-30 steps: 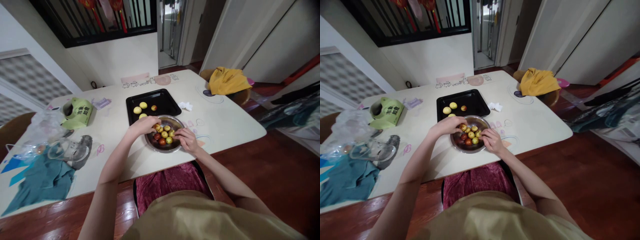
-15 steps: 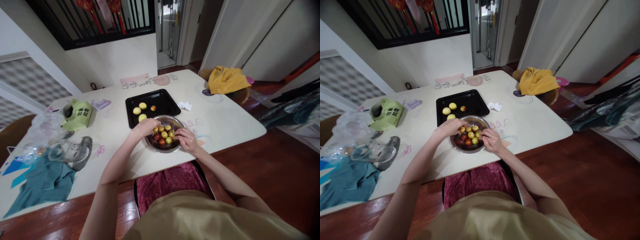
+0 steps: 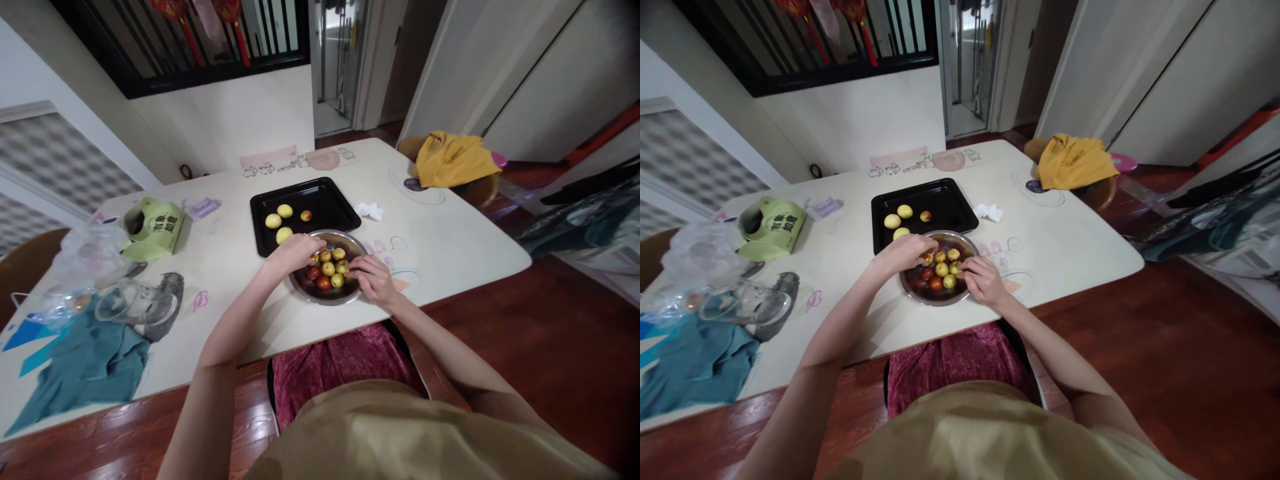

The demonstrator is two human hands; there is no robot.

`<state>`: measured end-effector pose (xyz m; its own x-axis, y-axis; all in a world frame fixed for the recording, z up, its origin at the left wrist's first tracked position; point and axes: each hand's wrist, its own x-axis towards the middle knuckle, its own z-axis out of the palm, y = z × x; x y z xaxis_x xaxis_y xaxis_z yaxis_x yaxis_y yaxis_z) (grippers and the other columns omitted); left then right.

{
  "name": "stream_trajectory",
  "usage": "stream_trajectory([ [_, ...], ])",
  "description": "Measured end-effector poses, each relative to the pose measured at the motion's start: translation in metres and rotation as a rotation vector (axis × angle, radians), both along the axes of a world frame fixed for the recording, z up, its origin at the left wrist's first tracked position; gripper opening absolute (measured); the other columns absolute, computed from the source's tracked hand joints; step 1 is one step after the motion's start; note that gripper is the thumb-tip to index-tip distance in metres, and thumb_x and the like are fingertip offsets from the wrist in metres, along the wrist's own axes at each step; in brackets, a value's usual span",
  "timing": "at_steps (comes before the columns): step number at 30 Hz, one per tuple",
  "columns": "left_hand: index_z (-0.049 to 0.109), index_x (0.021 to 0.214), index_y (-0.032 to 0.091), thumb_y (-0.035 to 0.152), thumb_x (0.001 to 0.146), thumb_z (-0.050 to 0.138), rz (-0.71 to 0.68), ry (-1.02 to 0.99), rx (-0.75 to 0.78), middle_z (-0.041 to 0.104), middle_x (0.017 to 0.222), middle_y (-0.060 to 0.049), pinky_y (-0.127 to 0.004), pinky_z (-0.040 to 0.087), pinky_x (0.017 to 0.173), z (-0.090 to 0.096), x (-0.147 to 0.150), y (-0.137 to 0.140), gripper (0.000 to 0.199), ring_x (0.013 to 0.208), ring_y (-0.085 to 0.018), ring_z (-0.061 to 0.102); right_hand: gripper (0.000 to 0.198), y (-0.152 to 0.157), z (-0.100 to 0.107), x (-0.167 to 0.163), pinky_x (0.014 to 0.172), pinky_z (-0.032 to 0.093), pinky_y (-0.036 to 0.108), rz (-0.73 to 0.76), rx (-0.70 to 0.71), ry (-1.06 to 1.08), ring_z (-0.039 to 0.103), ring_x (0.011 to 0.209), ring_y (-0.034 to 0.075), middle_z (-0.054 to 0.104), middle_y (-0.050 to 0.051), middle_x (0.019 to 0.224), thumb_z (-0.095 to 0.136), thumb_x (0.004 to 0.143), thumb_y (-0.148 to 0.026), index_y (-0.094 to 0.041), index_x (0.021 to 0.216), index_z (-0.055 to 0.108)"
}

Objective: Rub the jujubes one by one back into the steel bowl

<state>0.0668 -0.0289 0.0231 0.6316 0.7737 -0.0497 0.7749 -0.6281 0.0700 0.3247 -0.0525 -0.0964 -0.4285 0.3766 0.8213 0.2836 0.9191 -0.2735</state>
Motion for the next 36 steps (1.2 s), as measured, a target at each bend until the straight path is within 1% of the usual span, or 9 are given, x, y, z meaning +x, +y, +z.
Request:
stream_trajectory([
  [3,0.072,0.104,0.022,0.015,0.095,0.067,0.003,-0.114,0.015,0.078,0.106,-0.006,-0.032,0.057,0.085,-0.001,-0.005,0.006,0.013,0.097,-0.025,0.076,0.040,0.000,-0.001,0.000,0.083,0.057,0.045,-0.005,-0.023,-0.006,0.071,0.098,0.026,0.079,0.011,0.098,0.042,0.108,-0.023,-0.021,0.102,0.081],
  [7,0.072,0.118,0.020,0.016,0.103,0.054,0.058,-0.307,0.139,0.074,0.122,-0.010,-0.039,0.059,0.101,-0.009,-0.015,0.024,0.024,0.114,-0.027,0.072,0.040,-0.001,0.000,0.000,0.082,0.057,0.045,-0.009,-0.027,-0.005,0.071,0.097,0.026,0.079,0.011,0.097,0.041,0.109,-0.024,-0.021,0.100,0.080],
  [11,0.066,0.136,0.016,0.007,0.102,0.048,0.122,-0.367,0.193,0.065,0.147,-0.016,-0.047,0.051,0.121,-0.026,-0.030,0.054,0.039,0.138,-0.029,0.062,0.040,-0.001,0.002,-0.001,0.080,0.057,0.044,-0.025,-0.010,-0.003,0.072,0.095,0.025,0.079,0.011,0.096,0.042,0.109,-0.024,-0.021,0.097,0.079],
  [16,0.062,0.146,0.016,0.002,0.100,0.045,0.183,-0.386,0.117,0.056,0.161,-0.015,-0.049,0.044,0.129,-0.054,-0.041,0.087,0.051,0.150,-0.027,0.054,0.037,-0.002,0.006,-0.002,0.078,0.057,0.043,-0.021,0.044,-0.003,0.071,0.094,0.025,0.079,0.010,0.096,0.043,0.107,-0.019,-0.020,0.098,0.078],
  [19,0.064,0.144,0.017,0.000,0.098,0.045,0.180,-0.384,0.095,0.056,0.160,-0.014,-0.050,0.045,0.129,-0.067,-0.041,0.096,0.053,0.149,-0.027,0.055,0.036,-0.003,0.008,-0.002,0.079,0.057,0.043,-0.011,0.049,0.002,0.071,0.094,0.024,0.079,0.010,0.096,0.043,0.107,-0.017,-0.020,0.099,0.078],
  [22,0.067,0.139,0.018,-0.002,0.096,0.046,0.177,-0.345,0.134,0.060,0.152,-0.015,-0.050,0.049,0.124,-0.073,-0.041,0.097,0.052,0.141,-0.028,0.059,0.036,-0.003,0.007,-0.002,0.080,0.056,0.043,0.007,0.038,0.020,0.070,0.095,0.025,0.079,0.011,0.096,0.044,0.107,-0.018,-0.019,0.100,0.078],
  [27,0.065,0.138,0.016,0.002,0.094,0.061,0.249,-0.249,0.158,0.059,0.144,-0.017,-0.049,0.056,0.111,-0.070,-0.036,0.089,0.047,0.129,-0.032,0.062,0.040,-0.003,0.001,0.001,0.083,0.057,0.045,-0.009,-0.041,-0.008,0.071,0.097,0.026,0.079,0.011,0.099,0.041,0.109,-0.025,-0.021,0.099,0.080],
  [31,0.068,0.130,0.015,0.007,0.101,0.057,0.276,-0.173,0.113,0.064,0.133,-0.015,-0.042,0.057,0.106,-0.067,-0.033,0.086,0.032,0.120,-0.028,0.066,0.041,-0.003,0.000,0.001,0.083,0.056,0.045,-0.006,-0.035,0.000,0.071,0.097,0.026,0.079,0.011,0.099,0.041,0.110,-0.025,-0.020,0.098,0.080],
  [36,0.070,0.124,0.016,0.009,0.100,0.060,0.237,-0.261,0.064,0.066,0.128,-0.013,-0.040,0.057,0.105,-0.060,-0.038,0.084,0.027,0.112,-0.025,0.069,0.039,-0.003,0.004,-0.002,0.079,0.056,0.043,-0.011,0.014,0.018,0.070,0.094,0.025,0.079,0.011,0.096,0.042,0.109,-0.021,-0.019,0.096,0.079],
])
